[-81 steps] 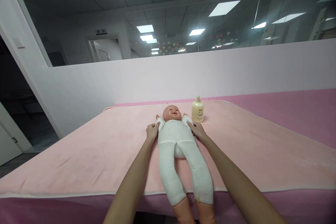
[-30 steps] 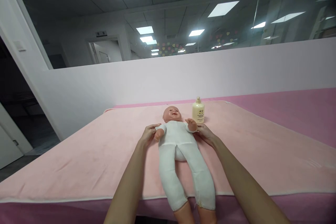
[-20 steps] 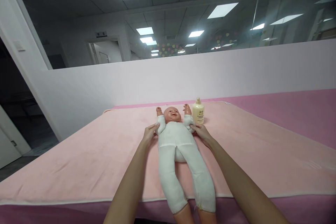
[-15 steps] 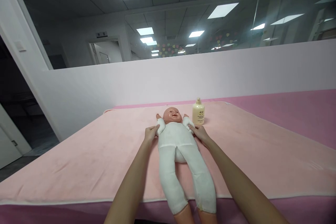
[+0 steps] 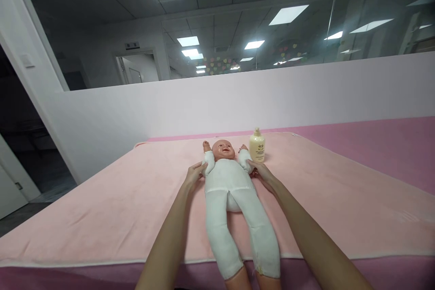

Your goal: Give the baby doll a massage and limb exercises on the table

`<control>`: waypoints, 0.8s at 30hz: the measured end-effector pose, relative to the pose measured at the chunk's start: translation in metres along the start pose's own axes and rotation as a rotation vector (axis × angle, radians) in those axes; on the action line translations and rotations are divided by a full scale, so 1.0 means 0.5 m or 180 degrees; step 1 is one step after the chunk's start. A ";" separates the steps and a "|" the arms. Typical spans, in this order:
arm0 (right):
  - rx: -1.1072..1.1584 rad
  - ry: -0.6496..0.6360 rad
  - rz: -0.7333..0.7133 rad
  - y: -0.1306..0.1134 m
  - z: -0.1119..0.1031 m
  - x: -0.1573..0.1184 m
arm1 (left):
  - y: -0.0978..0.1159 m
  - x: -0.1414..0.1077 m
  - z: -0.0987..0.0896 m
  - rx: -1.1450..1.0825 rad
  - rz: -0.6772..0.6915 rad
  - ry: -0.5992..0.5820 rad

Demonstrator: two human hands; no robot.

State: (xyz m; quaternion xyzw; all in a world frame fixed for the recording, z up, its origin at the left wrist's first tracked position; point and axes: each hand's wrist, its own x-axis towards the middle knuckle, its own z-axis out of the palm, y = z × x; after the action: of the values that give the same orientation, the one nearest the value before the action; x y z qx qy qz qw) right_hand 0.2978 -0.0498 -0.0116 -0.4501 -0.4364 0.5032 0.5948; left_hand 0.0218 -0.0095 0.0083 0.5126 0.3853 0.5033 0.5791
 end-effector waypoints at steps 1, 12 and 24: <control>0.0069 -0.0082 -0.0023 -0.004 -0.002 -0.004 | 0.004 -0.004 -0.001 -0.0038 0.0007 -0.0090; 0.0190 -0.0602 -0.0219 0.020 -0.024 0.014 | -0.006 -0.005 -0.008 -0.0201 0.0255 -0.0307; -0.0680 0.0277 -0.0197 0.036 0.007 0.030 | -0.033 0.025 0.008 0.0322 0.0106 0.0555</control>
State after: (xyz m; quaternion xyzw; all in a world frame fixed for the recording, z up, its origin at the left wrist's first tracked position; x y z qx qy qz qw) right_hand 0.2924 -0.0330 -0.0275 -0.5185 -0.4751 0.4153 0.5771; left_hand 0.0310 0.0025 -0.0061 0.5018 0.4506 0.5355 0.5082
